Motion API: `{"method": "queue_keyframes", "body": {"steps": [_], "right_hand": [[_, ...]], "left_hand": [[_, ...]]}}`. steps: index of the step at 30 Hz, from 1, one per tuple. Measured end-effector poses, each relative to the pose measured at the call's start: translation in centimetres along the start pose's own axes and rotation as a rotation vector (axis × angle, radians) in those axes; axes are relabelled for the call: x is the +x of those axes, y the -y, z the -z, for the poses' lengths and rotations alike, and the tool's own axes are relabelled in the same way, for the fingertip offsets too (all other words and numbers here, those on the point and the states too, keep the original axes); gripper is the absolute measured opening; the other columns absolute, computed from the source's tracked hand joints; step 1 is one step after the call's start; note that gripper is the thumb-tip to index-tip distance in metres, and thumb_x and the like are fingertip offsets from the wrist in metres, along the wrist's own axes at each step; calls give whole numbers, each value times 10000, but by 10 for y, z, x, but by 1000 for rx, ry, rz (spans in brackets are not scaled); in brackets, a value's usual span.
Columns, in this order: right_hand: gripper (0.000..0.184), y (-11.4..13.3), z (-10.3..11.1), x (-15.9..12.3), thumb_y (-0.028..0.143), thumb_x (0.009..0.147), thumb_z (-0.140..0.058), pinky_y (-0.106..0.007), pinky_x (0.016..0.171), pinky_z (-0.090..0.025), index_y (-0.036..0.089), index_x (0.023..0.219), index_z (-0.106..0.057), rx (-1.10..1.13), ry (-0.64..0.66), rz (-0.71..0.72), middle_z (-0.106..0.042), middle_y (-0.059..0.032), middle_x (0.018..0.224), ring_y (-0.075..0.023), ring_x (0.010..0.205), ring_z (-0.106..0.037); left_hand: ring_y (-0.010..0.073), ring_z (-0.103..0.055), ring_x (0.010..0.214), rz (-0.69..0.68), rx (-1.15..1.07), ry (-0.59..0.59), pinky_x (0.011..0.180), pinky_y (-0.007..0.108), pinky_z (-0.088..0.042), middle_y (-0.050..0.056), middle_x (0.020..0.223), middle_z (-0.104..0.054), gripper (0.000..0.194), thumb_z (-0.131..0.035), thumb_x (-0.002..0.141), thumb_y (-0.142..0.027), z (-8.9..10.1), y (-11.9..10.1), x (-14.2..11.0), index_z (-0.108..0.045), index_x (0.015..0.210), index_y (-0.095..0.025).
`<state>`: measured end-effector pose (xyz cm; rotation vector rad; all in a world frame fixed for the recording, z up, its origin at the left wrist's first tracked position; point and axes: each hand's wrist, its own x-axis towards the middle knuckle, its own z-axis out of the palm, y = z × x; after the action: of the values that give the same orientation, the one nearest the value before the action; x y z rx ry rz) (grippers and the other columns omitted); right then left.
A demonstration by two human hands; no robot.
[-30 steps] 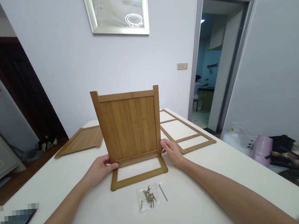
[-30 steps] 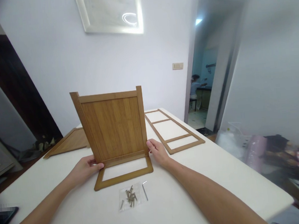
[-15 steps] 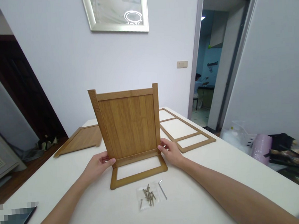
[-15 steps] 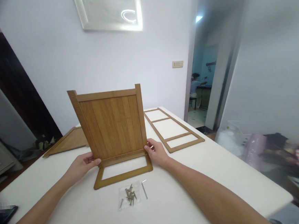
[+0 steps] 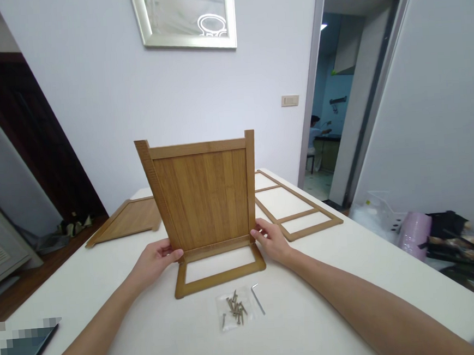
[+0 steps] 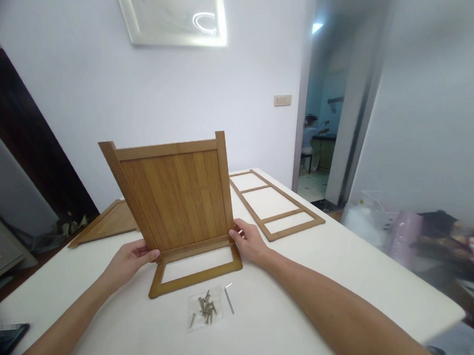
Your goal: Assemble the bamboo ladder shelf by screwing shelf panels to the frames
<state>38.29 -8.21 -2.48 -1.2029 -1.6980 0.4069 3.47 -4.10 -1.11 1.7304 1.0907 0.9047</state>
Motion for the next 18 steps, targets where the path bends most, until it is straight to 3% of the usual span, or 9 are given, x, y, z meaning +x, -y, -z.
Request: {"method": "queue_keyframes", "body": {"steps": [11, 18], "right_hand": [[142, 1, 0, 2, 335, 873, -500, -278, 599, -423, 228, 782, -524, -17, 12, -9, -580, 14, 713, -152, 641, -528], [137, 1, 0, 1, 338, 878, -494, -277, 606, -438, 231, 798, -523, -10, 27, 14, -602, 10, 732, -159, 672, -554]], "left_hand": [[307, -709, 932, 13, -13, 2, 828, 444, -587, 93, 985, -768, 510, -784, 657, -528, -1, -2, 1, -722, 1004, -159], [303, -712, 920, 4, -9, -16, 843, 434, -579, 82, 954, -775, 487, -800, 632, -516, -1, -6, 1, -740, 959, -160]]}}
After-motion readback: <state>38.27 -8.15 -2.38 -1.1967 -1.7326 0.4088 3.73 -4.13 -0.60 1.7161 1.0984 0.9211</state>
